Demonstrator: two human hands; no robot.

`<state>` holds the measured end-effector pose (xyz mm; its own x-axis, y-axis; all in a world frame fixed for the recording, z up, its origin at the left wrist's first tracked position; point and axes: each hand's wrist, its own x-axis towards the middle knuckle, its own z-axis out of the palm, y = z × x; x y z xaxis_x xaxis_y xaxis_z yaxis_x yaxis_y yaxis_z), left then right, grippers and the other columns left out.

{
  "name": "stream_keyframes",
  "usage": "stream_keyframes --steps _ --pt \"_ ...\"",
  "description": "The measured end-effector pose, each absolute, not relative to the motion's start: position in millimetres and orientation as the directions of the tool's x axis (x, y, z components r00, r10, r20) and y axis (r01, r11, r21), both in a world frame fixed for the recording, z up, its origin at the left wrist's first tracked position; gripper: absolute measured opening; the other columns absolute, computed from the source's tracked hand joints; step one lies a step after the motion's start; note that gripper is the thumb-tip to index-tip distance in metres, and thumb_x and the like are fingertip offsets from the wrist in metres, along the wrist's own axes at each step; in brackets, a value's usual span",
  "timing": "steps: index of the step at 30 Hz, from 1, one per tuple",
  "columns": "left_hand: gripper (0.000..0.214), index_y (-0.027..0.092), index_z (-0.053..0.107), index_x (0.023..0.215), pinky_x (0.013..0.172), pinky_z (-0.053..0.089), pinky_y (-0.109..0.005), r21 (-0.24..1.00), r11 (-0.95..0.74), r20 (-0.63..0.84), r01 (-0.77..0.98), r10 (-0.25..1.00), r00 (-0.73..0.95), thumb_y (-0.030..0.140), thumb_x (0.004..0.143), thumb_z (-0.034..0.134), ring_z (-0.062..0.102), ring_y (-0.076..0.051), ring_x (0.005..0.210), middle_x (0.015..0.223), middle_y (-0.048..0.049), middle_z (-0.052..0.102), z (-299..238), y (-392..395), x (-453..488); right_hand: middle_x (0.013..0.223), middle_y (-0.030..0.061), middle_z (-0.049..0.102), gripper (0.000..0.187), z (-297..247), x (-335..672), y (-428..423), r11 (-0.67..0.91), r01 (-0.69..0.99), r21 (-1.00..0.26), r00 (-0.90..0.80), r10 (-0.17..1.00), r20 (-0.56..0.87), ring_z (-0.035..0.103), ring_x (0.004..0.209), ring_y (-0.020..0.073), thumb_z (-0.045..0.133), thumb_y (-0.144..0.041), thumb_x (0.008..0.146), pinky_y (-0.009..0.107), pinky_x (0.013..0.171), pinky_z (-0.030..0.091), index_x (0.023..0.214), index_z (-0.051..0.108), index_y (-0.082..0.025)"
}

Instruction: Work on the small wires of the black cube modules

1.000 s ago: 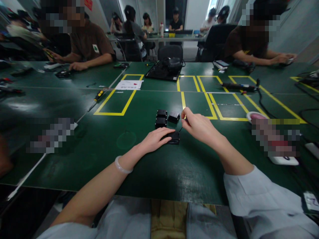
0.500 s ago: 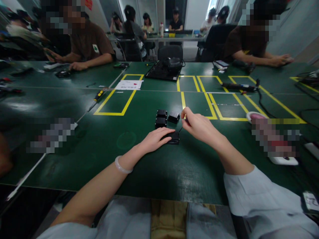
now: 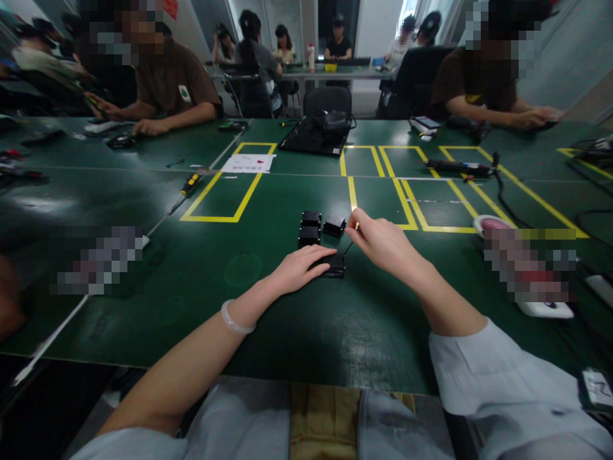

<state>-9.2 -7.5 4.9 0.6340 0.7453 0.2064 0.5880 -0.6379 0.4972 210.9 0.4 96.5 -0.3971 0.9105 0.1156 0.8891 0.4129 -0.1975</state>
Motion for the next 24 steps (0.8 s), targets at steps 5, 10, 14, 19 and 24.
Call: stream_keyframes --steps 5,10,14,19,24 --pt "0.039 0.025 0.049 0.137 0.101 0.044 -0.037 0.498 -0.642 0.216 0.583 0.743 0.634 0.037 0.101 0.042 0.055 -0.022 0.119 0.130 -0.0065 0.058 3.6 -7.2 -9.4 0.080 0.0043 0.066 0.024 97.8 211.8 -1.0 0.436 0.867 -0.242 -0.418 0.900 0.125 0.056 0.066 0.0179 0.034 -0.030 0.094 0.028 0.056 0.025 0.112 0.047 -0.021" --pt "0.039 0.024 0.049 0.137 0.102 0.044 -0.036 0.496 -0.639 0.210 0.589 0.746 0.632 0.036 0.101 0.042 0.054 -0.021 0.119 0.131 -0.0063 0.058 2.5 -6.9 -9.8 0.078 0.0039 0.066 0.023 97.5 211.3 -1.7 0.427 0.871 -0.244 -0.406 0.904 0.133 0.056 0.065 0.0178 0.034 -0.033 0.094 0.028 0.055 0.025 0.108 0.048 -0.021" --pt "0.039 0.024 0.049 0.137 0.102 0.044 -0.036 0.497 -0.637 0.204 0.589 0.745 0.635 0.037 0.101 0.042 0.054 -0.021 0.119 0.130 -0.0067 0.058 2.8 -7.0 -9.5 0.075 0.0036 0.064 0.028 96.0 211.1 -0.7 0.426 0.874 -0.234 -0.402 0.904 0.146 0.055 0.064 0.0172 0.034 -0.043 0.096 0.027 0.055 0.024 0.104 0.049 -0.022" --pt "0.039 0.024 0.049 0.138 0.102 0.044 -0.036 0.498 -0.645 0.216 0.580 0.740 0.637 0.036 0.101 0.042 0.054 -0.021 0.119 0.131 -0.0068 0.058 2.1 -6.7 -9.8 0.075 0.0044 0.065 0.029 94.6 211.1 1.1 0.406 0.891 -0.202 -0.386 0.913 0.134 0.056 0.064 0.0179 0.034 -0.044 0.096 0.027 0.054 0.023 0.103 0.051 -0.022" --pt "0.039 0.025 0.049 0.137 0.102 0.043 -0.036 0.499 -0.641 0.211 0.583 0.743 0.636 0.036 0.101 0.042 0.054 -0.021 0.119 0.132 -0.0059 0.057 2.2 -7.1 -9.8 0.079 0.0048 0.066 0.026 95.9 212.1 0.4 0.432 0.878 -0.205 -0.416 0.901 0.120 0.056 0.064 0.0176 0.031 -0.034 0.096 0.028 0.055 0.024 0.110 0.049 -0.021"
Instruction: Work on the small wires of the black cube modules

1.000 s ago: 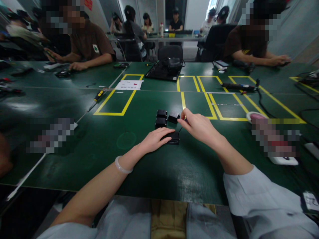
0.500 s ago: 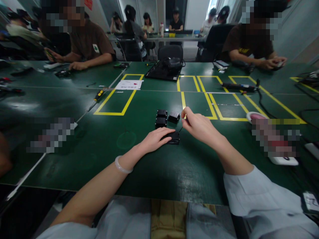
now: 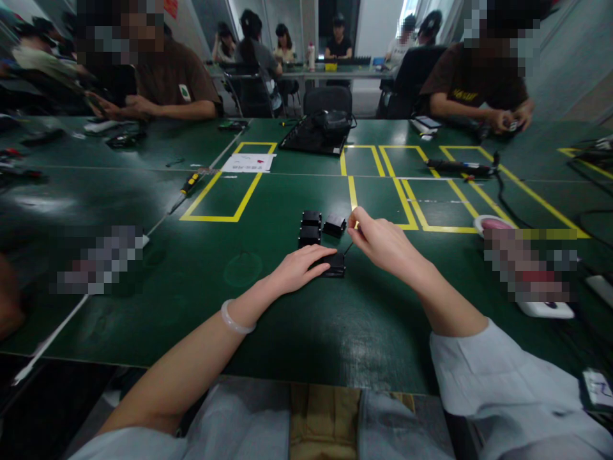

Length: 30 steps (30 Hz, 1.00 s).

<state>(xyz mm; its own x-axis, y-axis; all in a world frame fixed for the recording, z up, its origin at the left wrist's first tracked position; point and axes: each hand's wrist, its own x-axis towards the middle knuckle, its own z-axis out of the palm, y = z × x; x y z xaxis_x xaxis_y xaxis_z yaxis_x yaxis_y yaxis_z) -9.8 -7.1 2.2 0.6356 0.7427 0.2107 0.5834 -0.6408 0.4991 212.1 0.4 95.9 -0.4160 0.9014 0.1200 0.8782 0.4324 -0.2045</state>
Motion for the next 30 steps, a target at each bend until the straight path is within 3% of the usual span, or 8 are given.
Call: stream_keyframes --steps 6,14,24,30 --pt "0.039 0.025 0.049 0.137 0.101 0.044 -0.037 0.497 -0.636 0.210 0.591 0.749 0.629 0.038 0.101 0.041 0.055 -0.022 0.118 0.130 -0.0067 0.058 3.6 -7.4 -9.4 0.079 0.0038 0.066 0.022 98.5 211.8 -1.7 0.433 0.871 -0.234 -0.415 0.901 0.124 0.056 0.066 0.0183 0.035 -0.030 0.093 0.027 0.055 0.025 0.110 0.047 -0.021" --pt "0.039 0.024 0.050 0.136 0.101 0.045 -0.037 0.497 -0.635 0.205 0.591 0.748 0.631 0.037 0.101 0.042 0.055 -0.022 0.118 0.130 -0.0071 0.059 4.8 -7.4 -8.9 0.075 0.0033 0.065 0.028 95.3 211.6 0.2 0.419 0.881 -0.218 -0.397 0.907 0.139 0.057 0.066 0.0186 0.033 -0.045 0.097 0.027 0.055 0.024 0.103 0.049 -0.023" --pt "0.039 0.025 0.049 0.137 0.102 0.044 -0.037 0.500 -0.640 0.216 0.583 0.744 0.632 0.037 0.101 0.042 0.055 -0.021 0.119 0.130 -0.0062 0.058 1.6 -6.7 -9.9 0.081 0.0047 0.067 0.024 97.5 212.2 0.2 0.437 0.870 -0.229 -0.422 0.900 0.113 0.058 0.068 0.0193 0.033 -0.029 0.094 0.028 0.056 0.026 0.113 0.046 -0.021" --pt "0.039 0.024 0.049 0.137 0.101 0.044 -0.036 0.500 -0.641 0.219 0.583 0.744 0.631 0.036 0.101 0.042 0.055 -0.021 0.119 0.130 -0.0066 0.059 3.6 -7.2 -9.2 0.079 0.0041 0.067 0.024 97.9 211.2 -0.3 0.417 0.884 -0.211 -0.398 0.908 0.129 0.058 0.067 0.0190 0.033 -0.036 0.096 0.028 0.055 0.024 0.108 0.047 -0.022"
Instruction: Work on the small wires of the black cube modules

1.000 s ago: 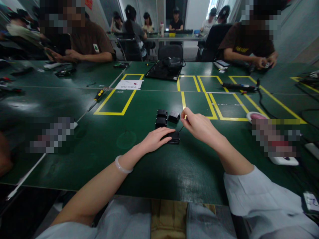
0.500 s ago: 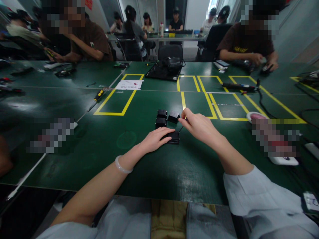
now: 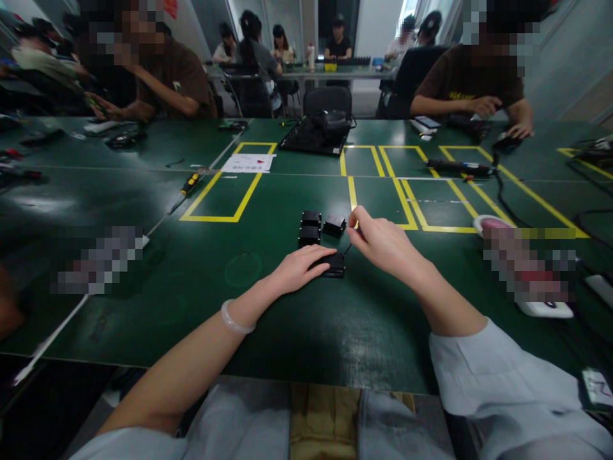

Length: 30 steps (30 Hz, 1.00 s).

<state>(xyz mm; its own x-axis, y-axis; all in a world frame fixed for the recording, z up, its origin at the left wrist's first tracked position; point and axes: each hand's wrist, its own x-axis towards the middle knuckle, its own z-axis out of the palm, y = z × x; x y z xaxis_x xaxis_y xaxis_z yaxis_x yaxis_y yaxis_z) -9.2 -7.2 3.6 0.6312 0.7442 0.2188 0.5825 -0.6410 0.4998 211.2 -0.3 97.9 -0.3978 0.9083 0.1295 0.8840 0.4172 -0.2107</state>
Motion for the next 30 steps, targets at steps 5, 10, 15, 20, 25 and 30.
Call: stream_keyframes --steps 5,10,15,20,25,30 --pt "0.039 0.024 0.049 0.137 0.102 0.044 -0.036 0.500 -0.641 0.213 0.583 0.743 0.634 0.036 0.101 0.042 0.054 -0.022 0.120 0.131 -0.0066 0.058 3.8 -7.2 -9.1 0.077 0.0042 0.066 0.026 96.6 211.6 0.7 0.406 0.898 -0.168 -0.390 0.913 0.122 0.057 0.066 0.0188 0.033 -0.040 0.097 0.027 0.054 0.023 0.105 0.049 -0.022" --pt "0.038 0.025 0.049 0.137 0.102 0.044 -0.036 0.499 -0.638 0.215 0.586 0.746 0.630 0.036 0.101 0.042 0.054 -0.021 0.120 0.132 -0.0057 0.057 3.2 -7.4 -9.6 0.080 0.0040 0.067 0.023 97.0 213.5 0.8 0.443 0.872 -0.209 -0.425 0.896 0.127 0.057 0.066 0.0182 0.033 -0.029 0.094 0.027 0.055 0.025 0.111 0.047 -0.021" --pt "0.038 0.024 0.049 0.137 0.101 0.044 -0.036 0.496 -0.634 0.206 0.594 0.750 0.628 0.035 0.101 0.043 0.055 -0.021 0.118 0.131 -0.0062 0.058 3.2 -7.1 -9.3 0.082 0.0046 0.067 0.023 97.2 213.2 -0.1 0.427 0.877 -0.221 -0.406 0.904 0.136 0.057 0.067 0.0184 0.035 -0.031 0.093 0.028 0.055 0.026 0.110 0.047 -0.021" --pt "0.039 0.023 0.050 0.137 0.101 0.044 -0.035 0.497 -0.639 0.210 0.587 0.745 0.633 0.035 0.101 0.043 0.055 -0.021 0.119 0.130 -0.0070 0.058 3.8 -7.5 -8.3 0.078 0.0041 0.066 0.028 96.2 211.8 0.4 0.403 0.893 -0.201 -0.385 0.914 0.126 0.057 0.066 0.0182 0.033 -0.044 0.096 0.027 0.055 0.025 0.104 0.050 -0.022" --pt "0.039 0.024 0.050 0.137 0.101 0.044 -0.035 0.498 -0.644 0.224 0.581 0.743 0.631 0.036 0.101 0.042 0.055 -0.021 0.119 0.131 -0.0064 0.058 1.2 -6.9 -9.1 0.079 0.0052 0.067 0.028 96.5 211.9 0.6 0.396 0.904 -0.158 -0.383 0.917 0.111 0.057 0.066 0.0184 0.032 -0.039 0.097 0.027 0.056 0.024 0.107 0.051 -0.022" --pt "0.039 0.025 0.049 0.137 0.101 0.044 -0.036 0.497 -0.643 0.225 0.582 0.744 0.630 0.037 0.101 0.041 0.055 -0.022 0.119 0.131 -0.0062 0.058 -0.9 -5.9 -10.5 0.080 0.0040 0.067 0.024 96.5 213.6 0.7 0.441 0.874 -0.206 -0.424 0.898 0.120 0.057 0.066 0.0182 0.035 -0.030 0.093 0.028 0.056 0.025 0.112 0.047 -0.021"
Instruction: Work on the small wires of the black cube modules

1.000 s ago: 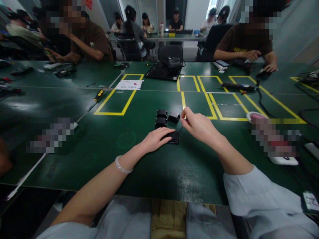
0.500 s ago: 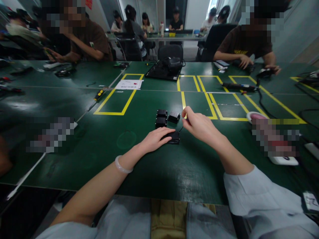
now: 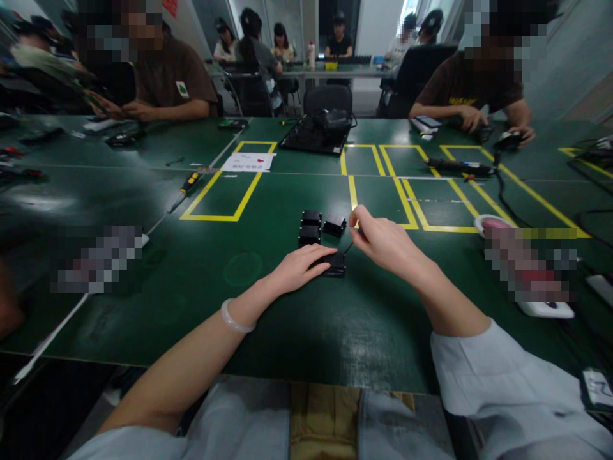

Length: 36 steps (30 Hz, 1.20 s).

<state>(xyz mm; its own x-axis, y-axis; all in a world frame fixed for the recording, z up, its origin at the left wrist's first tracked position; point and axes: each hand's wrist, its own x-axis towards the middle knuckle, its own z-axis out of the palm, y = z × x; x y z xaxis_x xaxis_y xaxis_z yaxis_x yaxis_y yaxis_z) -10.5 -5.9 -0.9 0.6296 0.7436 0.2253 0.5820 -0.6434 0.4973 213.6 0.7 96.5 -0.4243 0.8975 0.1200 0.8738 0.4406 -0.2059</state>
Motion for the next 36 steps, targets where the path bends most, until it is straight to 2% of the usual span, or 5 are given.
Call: stream_keyframes --steps 11,15,20,30,36 --pt "0.039 0.025 0.049 0.138 0.100 0.044 -0.036 0.496 -0.644 0.214 0.583 0.741 0.636 0.036 0.101 0.041 0.054 -0.022 0.119 0.131 -0.0063 0.058 3.0 -7.0 -9.3 0.078 0.0043 0.066 0.028 96.7 211.8 0.0 0.405 0.900 -0.164 -0.388 0.913 0.126 0.057 0.065 0.0180 0.034 -0.043 0.096 0.027 0.055 0.023 0.105 0.050 -0.022" --pt "0.039 0.025 0.049 0.138 0.100 0.045 -0.036 0.492 -0.646 0.220 0.583 0.741 0.635 0.037 0.101 0.042 0.055 -0.022 0.118 0.130 -0.0063 0.058 2.3 -6.6 -9.5 0.078 0.0045 0.066 0.025 95.8 212.6 0.9 0.407 0.901 -0.152 -0.392 0.912 0.116 0.057 0.064 0.0183 0.033 -0.038 0.097 0.027 0.054 0.023 0.107 0.050 -0.022" --pt "0.039 0.025 0.049 0.137 0.102 0.044 -0.037 0.494 -0.647 0.221 0.581 0.740 0.636 0.037 0.101 0.041 0.054 -0.021 0.119 0.131 -0.0064 0.058 1.0 -6.6 -9.9 0.081 0.0040 0.067 0.024 95.8 213.7 0.7 0.452 0.868 -0.203 -0.434 0.892 0.130 0.057 0.066 0.0184 0.034 -0.030 0.094 0.027 0.055 0.024 0.112 0.047 -0.021" --pt "0.039 0.024 0.049 0.137 0.101 0.044 -0.036 0.495 -0.644 0.216 0.583 0.742 0.635 0.036 0.101 0.041 0.054 -0.022 0.120 0.131 -0.0067 0.058 3.3 -6.9 -9.3 0.077 0.0039 0.065 0.027 95.2 212.2 1.3 0.411 0.892 -0.187 -0.393 0.911 0.126 0.057 0.066 0.0177 0.034 -0.044 0.096 0.027 0.055 0.023 0.105 0.049 -0.023" --pt "0.038 0.025 0.049 0.137 0.101 0.044 -0.036 0.498 -0.643 0.218 0.581 0.742 0.634 0.036 0.101 0.041 0.055 -0.021 0.118 0.130 -0.0065 0.058 1.8 -7.1 -10.2 0.077 0.0039 0.065 0.023 96.1 213.5 1.1 0.419 0.892 -0.172 -0.404 0.907 0.117 0.057 0.064 0.0183 0.032 -0.035 0.096 0.027 0.054 0.024 0.107 0.048 -0.022"
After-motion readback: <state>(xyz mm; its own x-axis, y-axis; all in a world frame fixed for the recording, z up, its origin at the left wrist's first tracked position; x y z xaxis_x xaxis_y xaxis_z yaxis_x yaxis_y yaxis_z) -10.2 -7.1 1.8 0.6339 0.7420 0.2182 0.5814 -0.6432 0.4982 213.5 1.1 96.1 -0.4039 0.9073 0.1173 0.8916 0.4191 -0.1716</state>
